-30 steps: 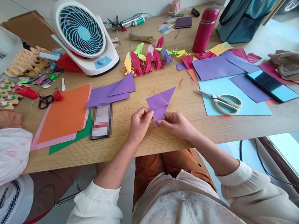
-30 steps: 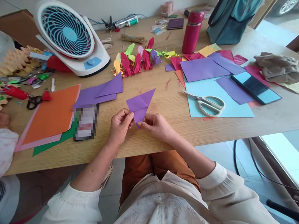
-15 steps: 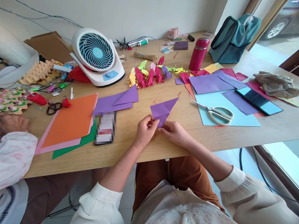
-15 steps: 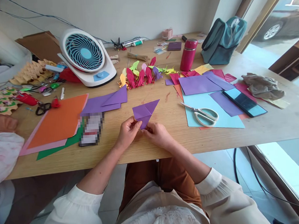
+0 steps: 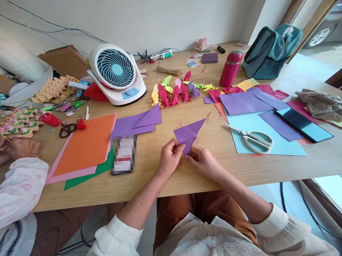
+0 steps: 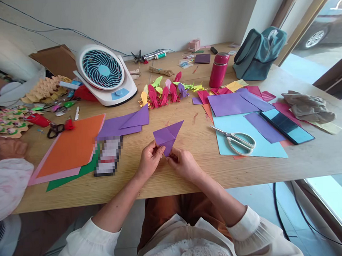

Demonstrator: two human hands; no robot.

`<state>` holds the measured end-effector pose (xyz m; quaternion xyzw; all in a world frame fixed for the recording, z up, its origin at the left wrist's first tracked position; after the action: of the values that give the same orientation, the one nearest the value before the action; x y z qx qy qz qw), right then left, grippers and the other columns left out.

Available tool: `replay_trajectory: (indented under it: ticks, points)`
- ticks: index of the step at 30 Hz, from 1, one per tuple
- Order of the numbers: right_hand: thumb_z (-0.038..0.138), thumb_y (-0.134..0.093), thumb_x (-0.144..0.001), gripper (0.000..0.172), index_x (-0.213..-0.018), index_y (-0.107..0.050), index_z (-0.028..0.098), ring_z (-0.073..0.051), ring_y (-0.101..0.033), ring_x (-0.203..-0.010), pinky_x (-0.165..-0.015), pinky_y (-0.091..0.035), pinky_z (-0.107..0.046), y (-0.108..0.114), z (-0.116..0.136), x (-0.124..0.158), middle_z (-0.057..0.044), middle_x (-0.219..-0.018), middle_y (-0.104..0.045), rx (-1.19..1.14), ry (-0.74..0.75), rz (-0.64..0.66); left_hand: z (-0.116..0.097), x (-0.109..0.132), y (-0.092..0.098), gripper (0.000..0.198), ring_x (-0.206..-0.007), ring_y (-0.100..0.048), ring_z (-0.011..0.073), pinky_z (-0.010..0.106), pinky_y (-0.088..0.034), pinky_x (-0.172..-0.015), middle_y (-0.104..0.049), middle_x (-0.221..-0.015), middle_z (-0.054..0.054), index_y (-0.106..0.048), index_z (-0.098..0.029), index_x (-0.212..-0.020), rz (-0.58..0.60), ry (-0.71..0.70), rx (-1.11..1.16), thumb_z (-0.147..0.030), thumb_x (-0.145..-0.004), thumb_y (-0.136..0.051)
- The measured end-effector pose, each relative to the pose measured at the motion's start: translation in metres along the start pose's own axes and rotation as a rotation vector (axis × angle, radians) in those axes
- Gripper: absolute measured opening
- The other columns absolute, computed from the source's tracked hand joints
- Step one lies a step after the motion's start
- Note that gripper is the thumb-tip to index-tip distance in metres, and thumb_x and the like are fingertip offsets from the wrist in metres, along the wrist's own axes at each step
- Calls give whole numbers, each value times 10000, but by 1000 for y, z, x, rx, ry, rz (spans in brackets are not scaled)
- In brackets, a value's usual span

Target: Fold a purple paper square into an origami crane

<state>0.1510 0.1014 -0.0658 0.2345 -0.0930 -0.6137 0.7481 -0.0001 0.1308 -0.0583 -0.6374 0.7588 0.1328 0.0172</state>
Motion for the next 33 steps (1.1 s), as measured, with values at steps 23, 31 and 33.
replay_trajectory:
  ticks: [23,31,33]
  points:
    - [426,-649,-870,228,-919,-599,209,-154,-582,-694,-622,-451,-265,3,-4,-2,-25,-835,-671,-377,-108,-84,-2,3,1,271,-546,-457,84,205,-374,-538,-535,-642,-47,-545,-182,-788,105,172,96,-409,-876,-663]
    - [559,-712,-780,441,-618,-567,175,-114,-480,-516,-497,-367,-246,13,-6,-4,12,-555,-558,-518,-280,-313,-3,7,-7,322,-528,-485,85,211,-380,-533,-569,-605,-21,-554,-159,-694,382,265,-30,-406,-889,-621]
    - [565,-717,-775,491,-542,-523,178,-87,-406,-476,-467,-307,-242,14,-9,-3,28,-497,-493,-512,-323,-359,-4,7,-7,333,-524,-496,88,214,-389,-537,-579,-597,-18,-562,-160,-691,415,270,-72,-412,-908,-585]
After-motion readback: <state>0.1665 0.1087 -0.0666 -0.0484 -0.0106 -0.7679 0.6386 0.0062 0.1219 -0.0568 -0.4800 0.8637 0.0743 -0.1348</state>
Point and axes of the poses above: each hand's wrist, its own x-axis away from the middle knuckle, its own y-axis out of the back of the hand, z = x × y, the point moved 2 cm from there along -x, towards the middle knuckle
